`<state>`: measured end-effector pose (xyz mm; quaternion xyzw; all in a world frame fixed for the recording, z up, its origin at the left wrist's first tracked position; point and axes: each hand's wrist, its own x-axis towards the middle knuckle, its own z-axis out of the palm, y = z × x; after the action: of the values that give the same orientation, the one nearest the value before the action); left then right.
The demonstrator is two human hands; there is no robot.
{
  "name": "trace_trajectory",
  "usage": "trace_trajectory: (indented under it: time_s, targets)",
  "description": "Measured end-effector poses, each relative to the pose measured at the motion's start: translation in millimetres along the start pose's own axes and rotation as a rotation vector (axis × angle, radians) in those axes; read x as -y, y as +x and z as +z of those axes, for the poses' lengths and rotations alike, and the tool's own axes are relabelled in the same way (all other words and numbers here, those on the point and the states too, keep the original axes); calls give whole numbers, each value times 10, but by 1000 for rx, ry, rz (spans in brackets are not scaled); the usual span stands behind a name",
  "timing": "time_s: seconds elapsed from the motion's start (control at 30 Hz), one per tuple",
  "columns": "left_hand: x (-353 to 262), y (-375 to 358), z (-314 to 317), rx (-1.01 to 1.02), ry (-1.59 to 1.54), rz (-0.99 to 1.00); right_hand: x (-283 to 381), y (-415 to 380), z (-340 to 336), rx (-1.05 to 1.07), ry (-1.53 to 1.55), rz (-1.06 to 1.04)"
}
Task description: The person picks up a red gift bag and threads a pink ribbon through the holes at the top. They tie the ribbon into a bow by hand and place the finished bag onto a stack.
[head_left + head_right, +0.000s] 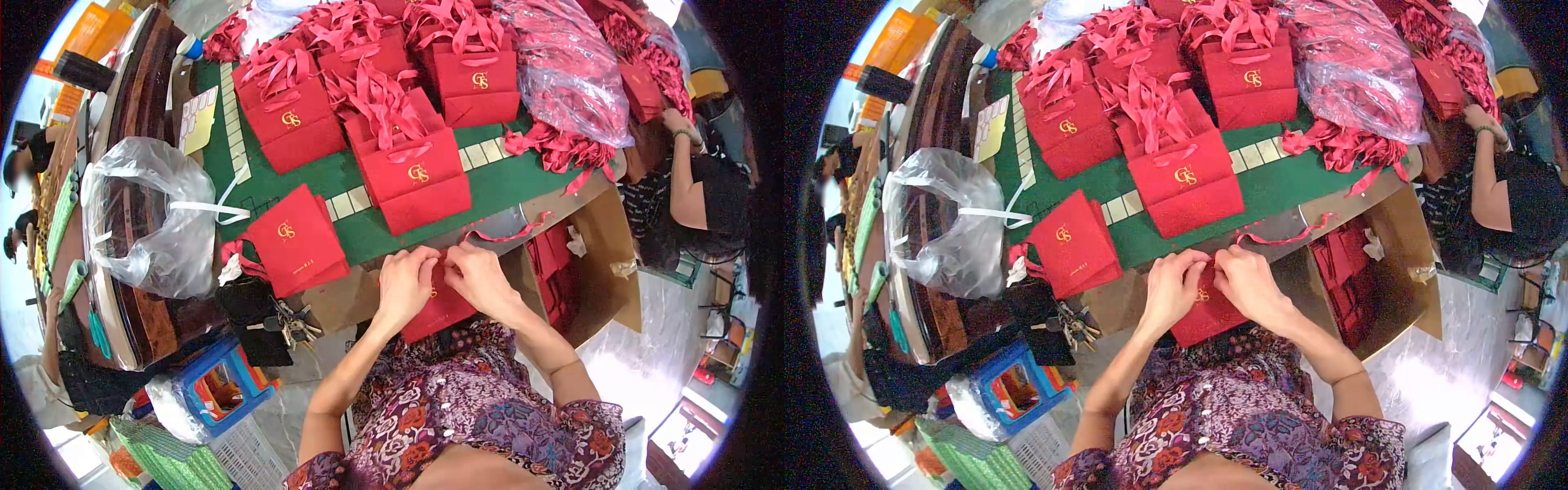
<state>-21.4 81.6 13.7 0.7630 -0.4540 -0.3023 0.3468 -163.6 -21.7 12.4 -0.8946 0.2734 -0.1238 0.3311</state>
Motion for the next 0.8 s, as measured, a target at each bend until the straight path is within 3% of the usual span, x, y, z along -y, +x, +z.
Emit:
trace_trajectory:
  time_s: [0.2,0.3,0.53,0.8]
  targets:
    - [2,-53,-10,-2,85,97,-11,32,-104,143,213,208]
    - [15,-54,-68,98,-93,-15,-17,16,-136,177,294,253]
    - [274,25,4,211,-351,-152,-28,-44,-67,91,267,162]
    - [45,-14,-83,164,-168,-97,8,5,-7,28,78,-15]
